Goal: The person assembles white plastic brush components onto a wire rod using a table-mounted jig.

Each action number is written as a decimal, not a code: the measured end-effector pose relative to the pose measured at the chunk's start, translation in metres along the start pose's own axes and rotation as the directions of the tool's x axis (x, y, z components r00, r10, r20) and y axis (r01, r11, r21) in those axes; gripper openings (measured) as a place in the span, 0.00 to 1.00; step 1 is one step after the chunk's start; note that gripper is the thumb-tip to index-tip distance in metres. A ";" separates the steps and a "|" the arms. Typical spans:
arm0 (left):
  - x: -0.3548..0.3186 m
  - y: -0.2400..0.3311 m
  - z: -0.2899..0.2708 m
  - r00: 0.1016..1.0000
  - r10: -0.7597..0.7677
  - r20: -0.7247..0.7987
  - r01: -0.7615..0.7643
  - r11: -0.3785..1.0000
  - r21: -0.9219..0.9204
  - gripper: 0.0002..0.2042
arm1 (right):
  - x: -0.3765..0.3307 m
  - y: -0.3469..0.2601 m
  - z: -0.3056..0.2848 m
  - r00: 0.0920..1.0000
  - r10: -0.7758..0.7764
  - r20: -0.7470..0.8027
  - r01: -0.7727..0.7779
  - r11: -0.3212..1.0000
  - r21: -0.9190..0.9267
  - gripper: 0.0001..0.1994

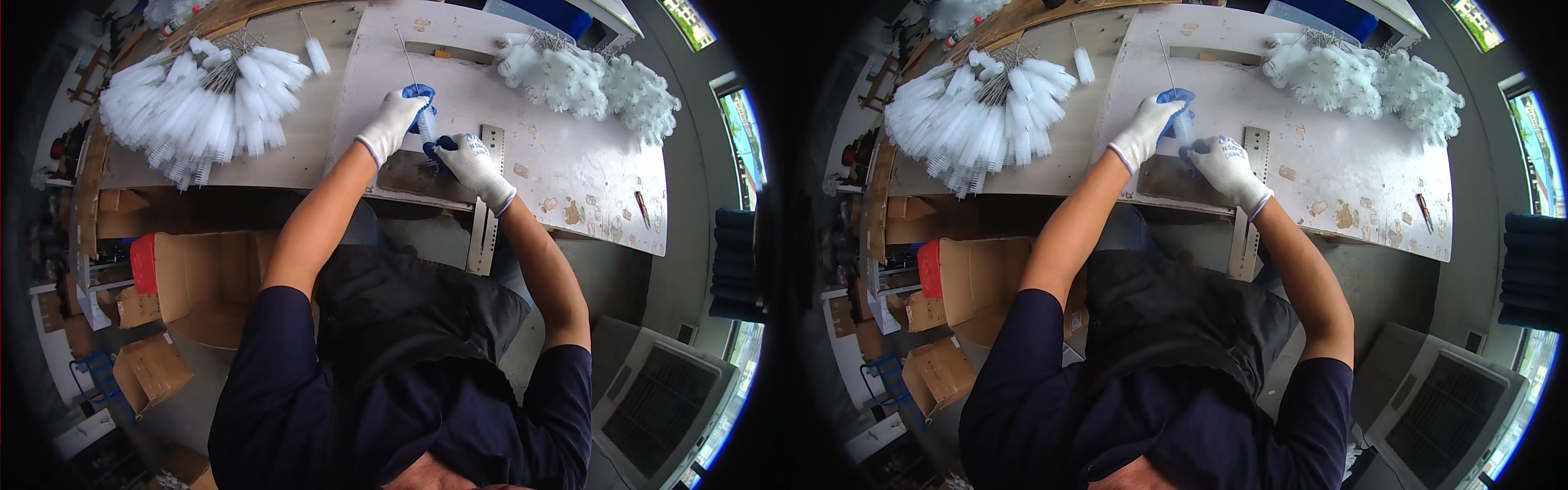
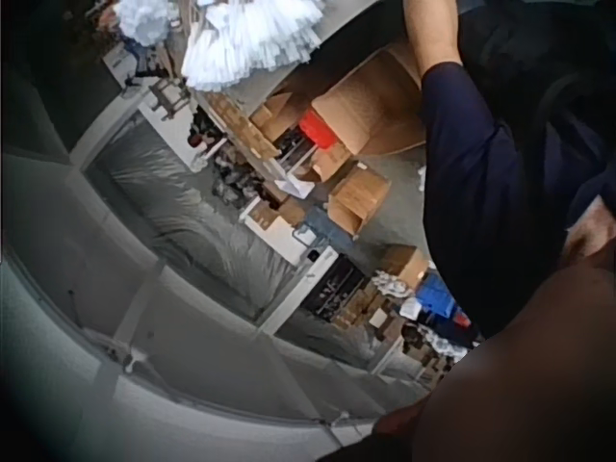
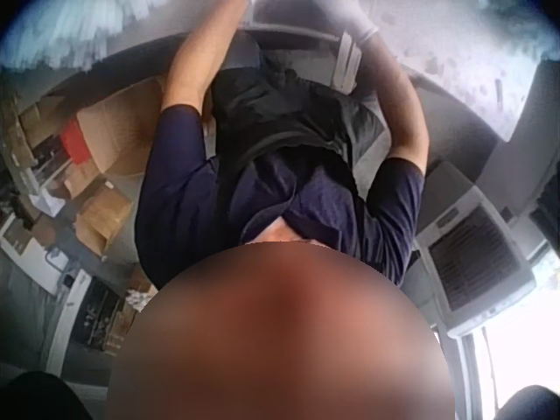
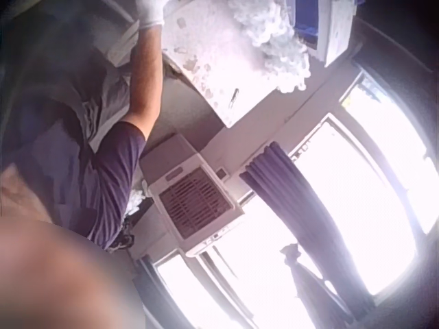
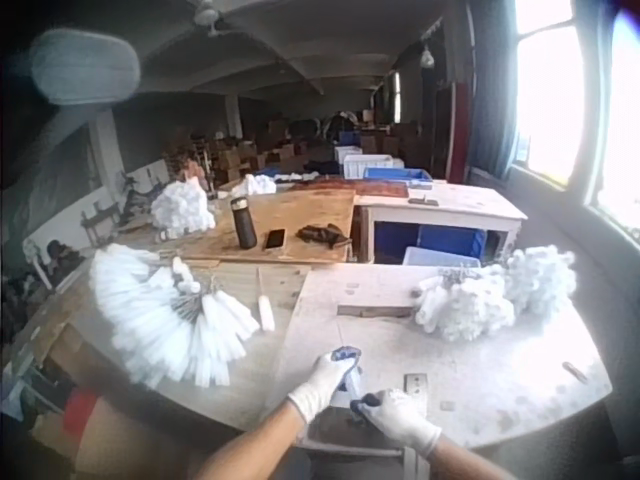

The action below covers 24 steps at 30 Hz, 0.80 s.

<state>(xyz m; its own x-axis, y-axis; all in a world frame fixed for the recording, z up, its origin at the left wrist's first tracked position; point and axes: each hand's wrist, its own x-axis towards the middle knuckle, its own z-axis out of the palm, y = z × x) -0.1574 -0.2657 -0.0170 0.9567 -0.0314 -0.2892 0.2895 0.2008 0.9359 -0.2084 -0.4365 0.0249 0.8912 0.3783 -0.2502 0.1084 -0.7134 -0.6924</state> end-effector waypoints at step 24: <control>0.024 -0.023 0.015 0.986 -0.065 0.156 0.052 0.995 0.085 0.09 | 0.015 0.044 0.002 0.685 -0.634 0.359 0.653 0.316 -0.688 0.28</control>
<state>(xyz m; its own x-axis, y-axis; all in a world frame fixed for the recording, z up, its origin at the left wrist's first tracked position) -0.1407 -0.2857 -0.0422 0.9287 -0.1967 -0.3143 0.3401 0.1148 0.9333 -0.1907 -0.4613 -0.0105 0.3836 0.9232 0.0247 0.9194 -0.3843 0.0840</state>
